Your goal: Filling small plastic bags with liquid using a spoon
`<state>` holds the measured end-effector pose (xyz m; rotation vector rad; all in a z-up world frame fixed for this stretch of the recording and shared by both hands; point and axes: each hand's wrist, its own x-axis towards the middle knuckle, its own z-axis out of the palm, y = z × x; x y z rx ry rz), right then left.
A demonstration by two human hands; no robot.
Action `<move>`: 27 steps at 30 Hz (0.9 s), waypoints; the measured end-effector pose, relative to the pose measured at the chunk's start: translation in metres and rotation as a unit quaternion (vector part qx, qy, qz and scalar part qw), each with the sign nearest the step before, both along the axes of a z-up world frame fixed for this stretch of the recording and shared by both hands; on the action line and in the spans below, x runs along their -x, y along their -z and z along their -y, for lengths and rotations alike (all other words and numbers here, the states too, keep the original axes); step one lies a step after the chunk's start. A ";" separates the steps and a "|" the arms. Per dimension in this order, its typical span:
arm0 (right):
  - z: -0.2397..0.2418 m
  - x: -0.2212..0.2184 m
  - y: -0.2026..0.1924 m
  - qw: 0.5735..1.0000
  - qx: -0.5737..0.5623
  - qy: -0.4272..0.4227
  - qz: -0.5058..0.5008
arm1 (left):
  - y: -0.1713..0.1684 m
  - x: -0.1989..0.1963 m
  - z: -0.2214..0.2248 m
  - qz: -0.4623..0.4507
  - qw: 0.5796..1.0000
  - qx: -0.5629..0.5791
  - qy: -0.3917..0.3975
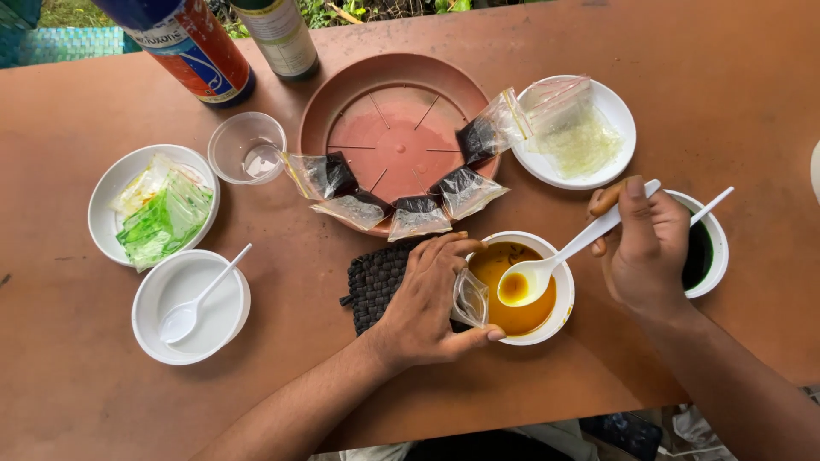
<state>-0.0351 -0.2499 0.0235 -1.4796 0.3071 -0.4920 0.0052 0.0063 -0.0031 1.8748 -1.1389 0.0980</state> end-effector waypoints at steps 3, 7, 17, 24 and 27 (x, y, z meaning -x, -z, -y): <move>-0.008 0.000 -0.018 0.999 0.032 -0.002 0.016 | -0.002 0.000 0.000 -0.003 1.000 0.006 0.002; -0.019 -0.002 -0.028 0.997 0.079 -0.010 0.000 | 0.003 0.001 -0.002 -0.002 1.000 0.006 -0.009; -0.062 0.008 -0.052 0.945 0.286 -0.080 0.134 | 0.002 0.001 -0.002 -0.004 0.999 0.034 -0.018; -0.065 0.012 -0.059 0.879 0.407 -0.121 0.216 | 0.004 0.001 -0.001 -0.004 0.999 0.038 -0.024; -0.046 0.007 -0.048 0.954 0.251 -0.104 0.127 | 0.002 0.001 -0.001 -0.004 0.999 0.028 -0.022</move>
